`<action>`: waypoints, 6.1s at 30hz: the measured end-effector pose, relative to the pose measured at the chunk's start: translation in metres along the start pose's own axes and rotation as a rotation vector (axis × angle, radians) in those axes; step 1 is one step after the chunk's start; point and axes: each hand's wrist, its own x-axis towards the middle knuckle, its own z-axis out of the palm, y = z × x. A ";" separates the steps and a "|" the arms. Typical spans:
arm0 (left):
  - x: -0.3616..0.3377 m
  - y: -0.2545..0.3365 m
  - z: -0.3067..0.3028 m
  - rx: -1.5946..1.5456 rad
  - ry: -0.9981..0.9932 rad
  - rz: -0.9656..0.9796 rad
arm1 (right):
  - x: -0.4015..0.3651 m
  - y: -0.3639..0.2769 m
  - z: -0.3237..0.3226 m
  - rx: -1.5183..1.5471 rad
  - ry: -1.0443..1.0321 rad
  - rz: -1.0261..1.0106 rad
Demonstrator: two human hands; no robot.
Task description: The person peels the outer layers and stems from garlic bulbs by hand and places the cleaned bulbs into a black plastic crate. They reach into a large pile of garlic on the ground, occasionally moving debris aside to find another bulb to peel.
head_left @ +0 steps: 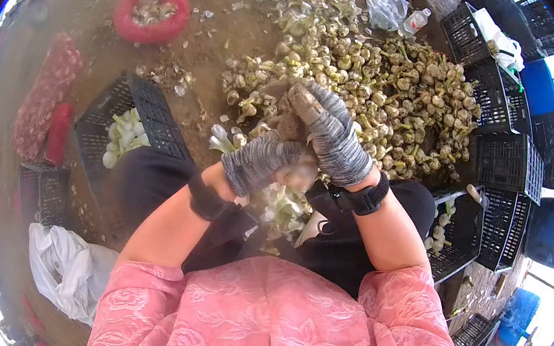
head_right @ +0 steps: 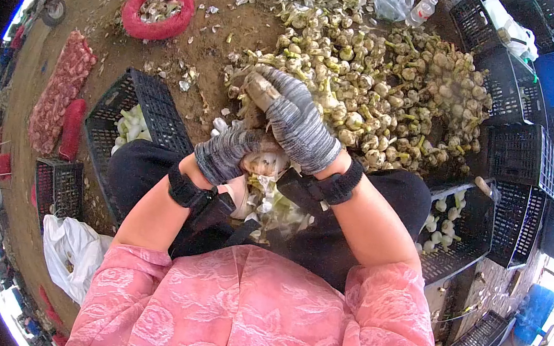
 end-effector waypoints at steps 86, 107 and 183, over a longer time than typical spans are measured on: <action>-0.041 0.032 -0.062 -0.580 0.733 0.308 | 0.011 0.200 -0.082 -0.844 0.029 0.600; -0.001 0.031 0.021 0.153 0.582 0.502 | -0.022 -0.015 -0.012 0.371 0.226 0.189; -0.011 0.024 -0.009 -0.912 0.530 0.403 | -0.022 -0.023 -0.023 0.176 0.160 0.209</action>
